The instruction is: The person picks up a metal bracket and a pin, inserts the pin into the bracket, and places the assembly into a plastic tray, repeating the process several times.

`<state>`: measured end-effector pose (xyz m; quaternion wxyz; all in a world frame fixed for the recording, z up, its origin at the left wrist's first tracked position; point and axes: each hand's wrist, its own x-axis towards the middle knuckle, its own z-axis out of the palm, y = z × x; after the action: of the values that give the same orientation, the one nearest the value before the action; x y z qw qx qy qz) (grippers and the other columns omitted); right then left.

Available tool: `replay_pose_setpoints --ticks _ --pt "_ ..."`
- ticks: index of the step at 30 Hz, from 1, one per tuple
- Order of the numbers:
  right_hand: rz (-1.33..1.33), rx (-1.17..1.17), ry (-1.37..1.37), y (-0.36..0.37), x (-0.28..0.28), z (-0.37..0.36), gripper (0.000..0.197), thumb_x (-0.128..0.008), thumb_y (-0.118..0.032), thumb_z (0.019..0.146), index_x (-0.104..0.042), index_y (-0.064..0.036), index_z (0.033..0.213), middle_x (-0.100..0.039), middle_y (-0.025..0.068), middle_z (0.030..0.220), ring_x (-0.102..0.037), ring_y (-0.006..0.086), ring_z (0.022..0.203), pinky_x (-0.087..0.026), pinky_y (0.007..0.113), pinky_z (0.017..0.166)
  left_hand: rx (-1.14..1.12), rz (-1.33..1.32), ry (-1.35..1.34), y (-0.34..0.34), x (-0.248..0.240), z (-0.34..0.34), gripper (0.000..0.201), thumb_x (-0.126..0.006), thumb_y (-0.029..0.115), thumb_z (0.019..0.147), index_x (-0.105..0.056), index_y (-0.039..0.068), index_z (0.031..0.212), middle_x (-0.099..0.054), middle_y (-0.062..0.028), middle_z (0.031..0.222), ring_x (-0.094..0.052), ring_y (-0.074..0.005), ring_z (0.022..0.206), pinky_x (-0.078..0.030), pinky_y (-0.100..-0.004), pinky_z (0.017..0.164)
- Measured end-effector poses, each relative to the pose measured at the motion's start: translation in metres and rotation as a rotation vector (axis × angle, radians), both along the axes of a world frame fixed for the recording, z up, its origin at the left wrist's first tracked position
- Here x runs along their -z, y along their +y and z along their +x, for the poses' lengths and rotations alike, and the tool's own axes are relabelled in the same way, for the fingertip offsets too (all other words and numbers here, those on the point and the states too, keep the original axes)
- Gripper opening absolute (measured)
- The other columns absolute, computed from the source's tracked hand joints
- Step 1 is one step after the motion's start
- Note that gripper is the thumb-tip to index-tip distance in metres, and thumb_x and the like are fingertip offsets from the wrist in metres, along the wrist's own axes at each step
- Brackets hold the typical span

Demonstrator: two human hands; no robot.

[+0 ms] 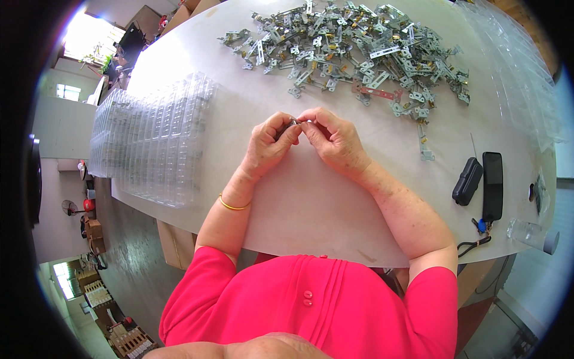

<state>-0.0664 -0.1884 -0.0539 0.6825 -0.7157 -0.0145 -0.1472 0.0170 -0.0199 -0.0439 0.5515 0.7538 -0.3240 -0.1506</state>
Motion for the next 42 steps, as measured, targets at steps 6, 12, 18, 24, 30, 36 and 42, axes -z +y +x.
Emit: replay_pose_setpoints --ticks 6,12,18,24,30,36,42 --pt "-0.198 0.143 -0.165 -0.003 -0.003 0.002 0.011 -0.069 -0.002 0.091 -0.067 -0.0067 0.101 -0.055 0.0009 0.098 -0.05 0.0073 0.072 -0.043 0.022 0.064 0.026 0.013 -0.013 -0.001 -0.008 -0.003 0.01 -0.066 0.01 0.097 -0.062 0.001 0.096 -0.062 0.0001 0.073 -0.055 -0.0051 0.066 -0.044 -0.022 0.058" --pt "-0.087 0.183 -0.213 -0.001 -0.003 0.004 0.008 -0.068 -0.006 0.093 -0.065 -0.0071 0.101 -0.055 0.0017 0.099 -0.051 0.0066 0.074 -0.044 0.022 0.065 0.119 0.013 0.005 0.0 -0.011 -0.004 0.014 -0.065 0.016 0.098 -0.063 0.002 0.096 -0.061 -0.0005 0.072 -0.052 -0.0052 0.06 -0.042 -0.0212 0.053" --pt "0.225 0.115 0.086 -0.002 -0.01 0.001 0.007 -0.066 -0.014 0.098 -0.065 -0.008 0.101 -0.058 -0.0029 0.08 -0.052 0.0042 0.068 -0.043 0.022 0.058 -0.006 -0.191 0.607 0.005 -0.018 0.006 0.024 -0.056 0.028 0.103 -0.062 0.005 0.096 -0.061 -0.0034 0.071 -0.044 -0.0064 0.046 -0.033 -0.0202 0.042" --pt "0.024 0.095 0.066 -0.003 -0.004 0.002 0.01 -0.066 -0.016 0.098 -0.065 -0.0071 0.101 -0.056 -0.0049 0.071 -0.05 0.0033 0.064 -0.041 0.022 0.057 0.007 -0.307 0.695 0.006 -0.013 0.011 0.027 -0.054 0.029 0.104 -0.061 0.005 0.096 -0.06 -0.0041 0.07 -0.042 -0.0071 0.045 -0.033 -0.0204 0.042" --pt "-0.03 0.096 0.056 -0.002 -0.003 0.002 0.011 -0.066 -0.016 0.098 -0.065 -0.0063 0.101 -0.057 -0.0046 0.071 -0.048 0.0034 0.063 -0.041 0.022 0.056 0.03 -0.304 0.683 0.006 -0.013 0.011 0.026 -0.054 0.029 0.104 -0.061 0.005 0.096 -0.06 -0.0041 0.07 -0.042 -0.0072 0.045 -0.032 -0.0205 0.042" --pt "-0.058 0.098 0.062 -0.003 -0.005 0.002 0.011 -0.066 -0.017 0.098 -0.065 -0.0059 0.101 -0.057 -0.0041 0.07 -0.048 0.0033 0.063 -0.041 0.022 0.056 0.032 -0.29 0.669 0.007 -0.014 0.009 0.025 -0.055 0.028 0.103 -0.061 0.006 0.095 -0.06 -0.0036 0.069 -0.042 -0.007 0.045 -0.032 -0.0203 0.042" --pt "-0.097 0.109 0.063 -0.003 -0.004 0.002 0.012 -0.065 -0.017 0.098 -0.065 -0.0055 0.102 -0.058 -0.003 0.071 -0.05 0.0047 0.063 -0.043 0.023 0.057 0.06 -0.284 0.611 0.008 -0.012 0.01 0.022 -0.055 0.025 0.103 -0.062 0.005 0.095 -0.061 -0.0032 0.069 -0.043 -0.0063 0.046 -0.032 -0.0197 0.042"
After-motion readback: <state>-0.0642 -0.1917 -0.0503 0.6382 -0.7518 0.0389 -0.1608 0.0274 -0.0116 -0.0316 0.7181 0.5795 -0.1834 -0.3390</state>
